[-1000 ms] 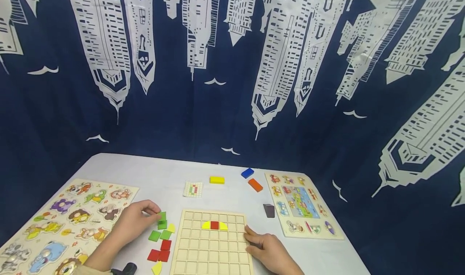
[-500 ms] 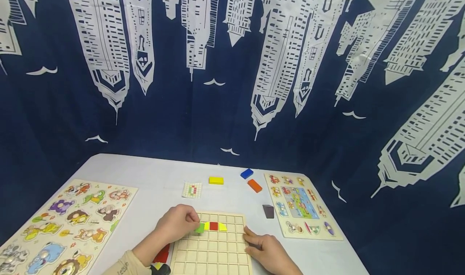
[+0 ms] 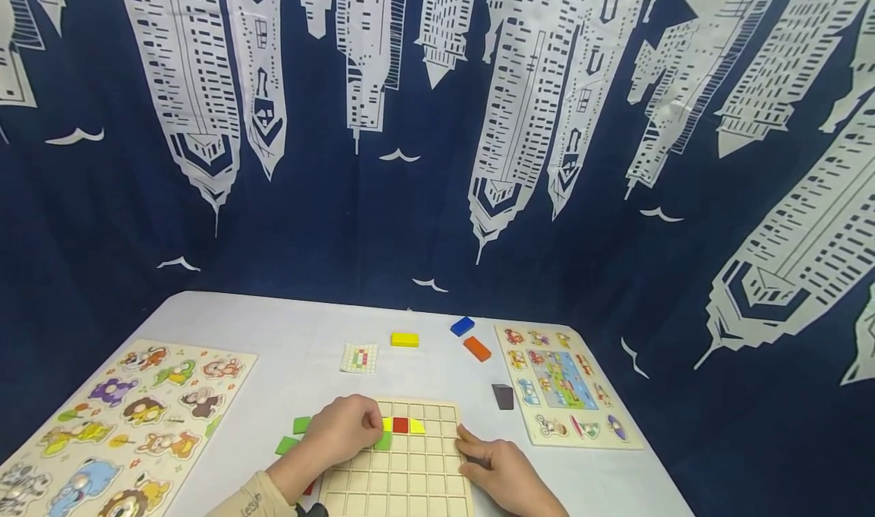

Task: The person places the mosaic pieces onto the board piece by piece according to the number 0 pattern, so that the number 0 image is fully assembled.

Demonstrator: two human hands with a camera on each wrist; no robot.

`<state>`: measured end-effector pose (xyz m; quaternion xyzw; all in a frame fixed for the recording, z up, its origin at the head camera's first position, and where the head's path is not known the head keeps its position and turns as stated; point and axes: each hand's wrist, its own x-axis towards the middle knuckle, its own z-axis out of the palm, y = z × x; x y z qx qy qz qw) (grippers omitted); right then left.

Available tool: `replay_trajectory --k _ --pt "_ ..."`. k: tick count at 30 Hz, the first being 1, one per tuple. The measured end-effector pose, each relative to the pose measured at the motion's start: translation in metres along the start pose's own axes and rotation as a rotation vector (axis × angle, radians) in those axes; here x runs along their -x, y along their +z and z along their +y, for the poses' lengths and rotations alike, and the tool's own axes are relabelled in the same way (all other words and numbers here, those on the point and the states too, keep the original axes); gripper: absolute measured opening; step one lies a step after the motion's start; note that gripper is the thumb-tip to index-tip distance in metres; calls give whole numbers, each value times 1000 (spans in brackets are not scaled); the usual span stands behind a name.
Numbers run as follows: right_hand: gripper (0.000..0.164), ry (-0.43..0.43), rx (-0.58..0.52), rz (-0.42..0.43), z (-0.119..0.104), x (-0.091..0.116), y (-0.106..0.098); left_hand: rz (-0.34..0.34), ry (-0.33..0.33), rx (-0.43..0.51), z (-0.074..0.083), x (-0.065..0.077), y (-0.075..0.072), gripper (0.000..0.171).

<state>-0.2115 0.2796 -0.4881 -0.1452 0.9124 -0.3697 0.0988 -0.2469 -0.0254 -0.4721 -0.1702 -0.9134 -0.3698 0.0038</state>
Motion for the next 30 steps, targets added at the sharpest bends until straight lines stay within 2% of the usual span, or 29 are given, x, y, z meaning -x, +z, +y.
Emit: replay_trajectory --k 7,12,15,17,20,22,24,27,30 --pt "43 -2 -1 0 0 1 2 -4 23 -74 0 -1 0 19" --pt "43 2 -6 0 1 1 2 0 35 -70 -2 1 -3 12" --pt "43 6 -8 -1 1 1 1 33 2 -62 -5 7 -13 8" --pt "43 2 -1 -1 1 0 2 65 -61 -58 -10 12 -26 10" --pt "43 -3 13 1 0 0 2 120 -156 -53 -24 21 -49 12" --pt "43 -5 21 3 -1 0 1 165 -192 -57 -39 28 -65 12" --pt "43 -6 25 4 -1 0 1 208 -198 -60 -55 34 -76 13" --pt "43 -7 20 5 -2 0 1 240 -217 -50 -76 42 -83 19" --pt "43 0 16 3 -2 0 1 213 -257 -14 -89 44 -80 27"
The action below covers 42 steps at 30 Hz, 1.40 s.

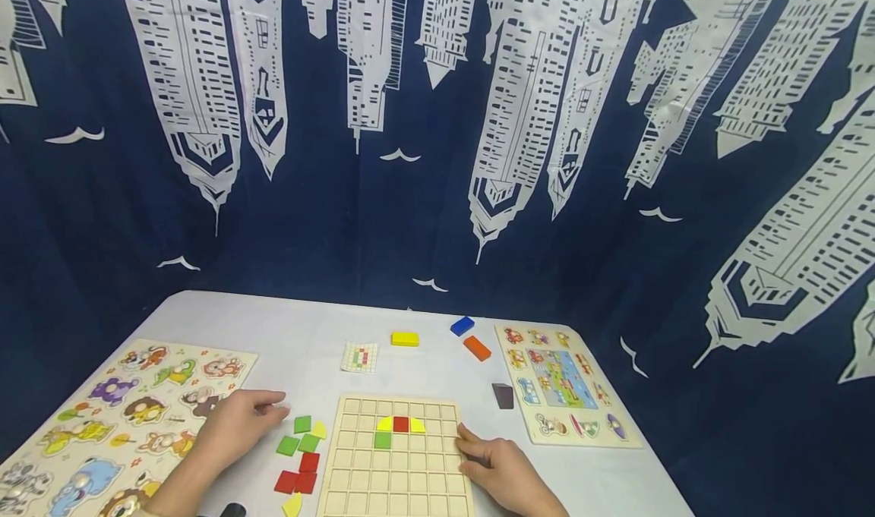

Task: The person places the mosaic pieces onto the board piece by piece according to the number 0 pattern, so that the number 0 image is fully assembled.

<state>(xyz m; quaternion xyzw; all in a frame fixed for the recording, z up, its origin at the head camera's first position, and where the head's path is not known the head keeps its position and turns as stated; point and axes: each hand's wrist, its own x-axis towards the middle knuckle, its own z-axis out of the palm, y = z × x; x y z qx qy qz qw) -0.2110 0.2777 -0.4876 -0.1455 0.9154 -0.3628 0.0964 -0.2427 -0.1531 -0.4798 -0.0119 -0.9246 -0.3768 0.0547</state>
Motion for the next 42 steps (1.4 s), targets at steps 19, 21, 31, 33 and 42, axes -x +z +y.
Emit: replay_trajectory --k 19,21,31,33,42 --pt "44 2 34 4 -2 0 0 -86 -11 -86 -7 -5 17 20" --pt "44 2 34 4 -1 0 0 -82 -17 -70 -7 -5 18 18" --pt "43 -16 26 8 -1 1 0 -44 -26 78 10 -3 16 13" --pt "43 -22 28 11 -1 2 -1 -49 -4 78 22 -1 17 11" --pt "42 -43 74 24 -2 1 0 -169 151 59 82 17 50 14"
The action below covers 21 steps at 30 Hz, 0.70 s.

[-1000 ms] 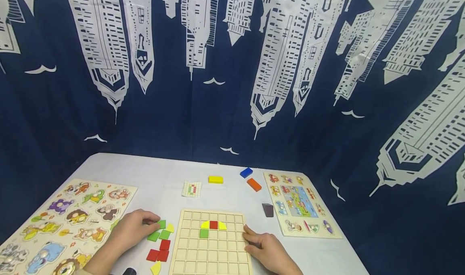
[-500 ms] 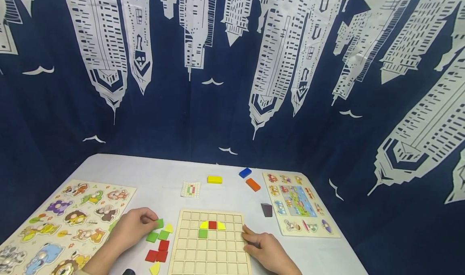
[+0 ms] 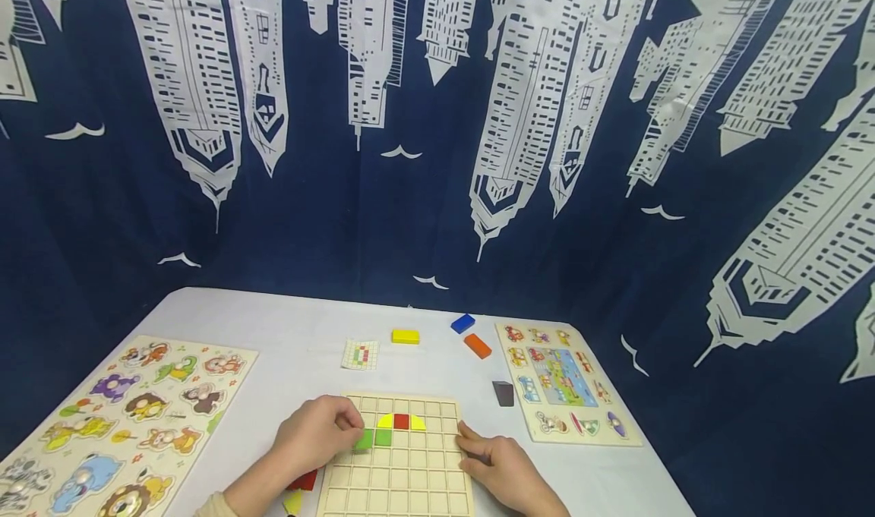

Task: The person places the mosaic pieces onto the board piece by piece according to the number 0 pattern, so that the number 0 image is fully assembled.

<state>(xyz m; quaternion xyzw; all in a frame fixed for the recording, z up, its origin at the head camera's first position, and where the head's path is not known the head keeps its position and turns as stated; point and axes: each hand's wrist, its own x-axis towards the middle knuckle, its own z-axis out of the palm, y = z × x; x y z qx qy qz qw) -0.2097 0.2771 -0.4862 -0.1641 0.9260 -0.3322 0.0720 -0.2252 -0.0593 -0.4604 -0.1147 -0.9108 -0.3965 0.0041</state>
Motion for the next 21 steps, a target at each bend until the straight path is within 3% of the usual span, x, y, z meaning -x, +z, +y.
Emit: replay_trajectory --k 3,6,21 --pt "42 -21 4 14 1 1 0 -11 67 -29 8 0 15 17" --pt "42 -29 2 26 3 1 0 -13 93 -47 12 -1 24 19" --pt "42 -4 -20 22 0 2 1 -50 142 -125 11 -3 33 20"
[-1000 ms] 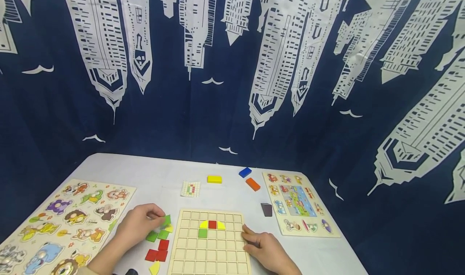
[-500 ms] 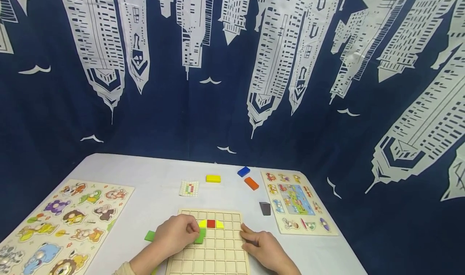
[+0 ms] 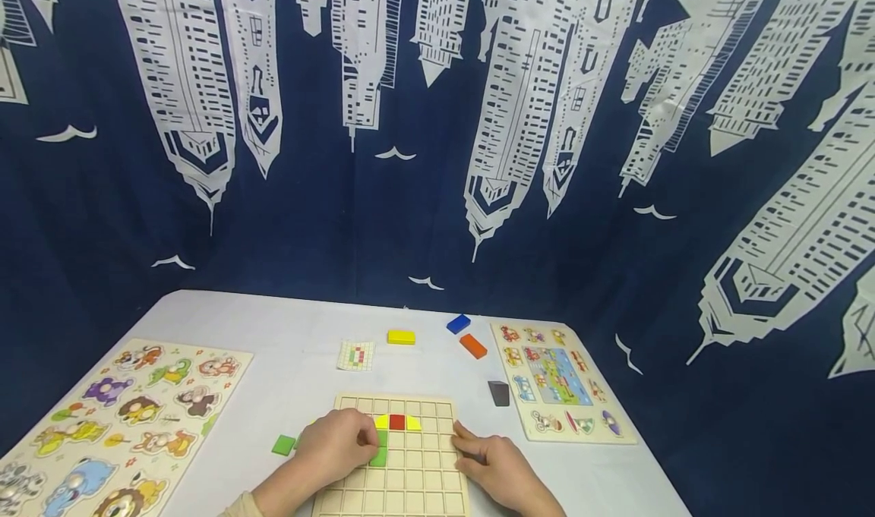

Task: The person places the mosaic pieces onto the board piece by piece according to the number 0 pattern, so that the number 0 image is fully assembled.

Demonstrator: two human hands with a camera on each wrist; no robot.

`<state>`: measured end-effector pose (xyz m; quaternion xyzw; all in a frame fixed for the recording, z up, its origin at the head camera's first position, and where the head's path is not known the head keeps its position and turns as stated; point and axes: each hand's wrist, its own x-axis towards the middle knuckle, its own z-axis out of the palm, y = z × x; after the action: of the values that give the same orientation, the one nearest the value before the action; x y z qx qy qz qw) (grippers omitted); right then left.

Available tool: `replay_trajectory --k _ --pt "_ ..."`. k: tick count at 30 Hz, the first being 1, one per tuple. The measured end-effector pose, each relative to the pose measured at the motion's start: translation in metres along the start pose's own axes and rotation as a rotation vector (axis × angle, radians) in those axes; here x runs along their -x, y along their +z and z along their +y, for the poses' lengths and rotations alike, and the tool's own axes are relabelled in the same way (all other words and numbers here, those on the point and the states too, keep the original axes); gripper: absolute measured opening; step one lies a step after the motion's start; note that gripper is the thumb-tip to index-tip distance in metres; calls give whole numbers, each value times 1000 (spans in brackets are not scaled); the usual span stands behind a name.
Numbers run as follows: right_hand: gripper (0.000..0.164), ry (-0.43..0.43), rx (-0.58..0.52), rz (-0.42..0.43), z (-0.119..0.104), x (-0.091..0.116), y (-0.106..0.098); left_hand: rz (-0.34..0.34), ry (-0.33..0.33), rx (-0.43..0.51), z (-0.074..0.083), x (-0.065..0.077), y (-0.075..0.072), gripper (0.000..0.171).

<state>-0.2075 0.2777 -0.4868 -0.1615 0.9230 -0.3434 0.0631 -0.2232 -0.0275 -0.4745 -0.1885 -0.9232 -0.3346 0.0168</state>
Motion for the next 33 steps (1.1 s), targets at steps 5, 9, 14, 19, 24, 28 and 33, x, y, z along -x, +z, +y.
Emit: replay_trajectory --k 5,9,14,19,24,28,33 --pt "42 32 -11 -27 0 0 -1 -4 22 -12 -3 -1 2 20" --pt "42 37 -14 -32 2 -1 -1 -2 -2 7 -7 2 -5 15" --pt "42 17 -7 -28 2 -2 0 40 -141 3 -26 13 -39 10" --pt "41 12 7 -17 2 -3 0 65 -276 -22 -60 26 -74 13" --pt "42 14 -3 -20 1 -3 0 51 -340 18 -88 37 -84 21" --pt "42 27 -20 -36 0 -2 1 13 -373 88 -102 41 -78 32" --pt "42 29 -16 -31 -1 -2 1 18 -364 97 -108 41 -73 24"
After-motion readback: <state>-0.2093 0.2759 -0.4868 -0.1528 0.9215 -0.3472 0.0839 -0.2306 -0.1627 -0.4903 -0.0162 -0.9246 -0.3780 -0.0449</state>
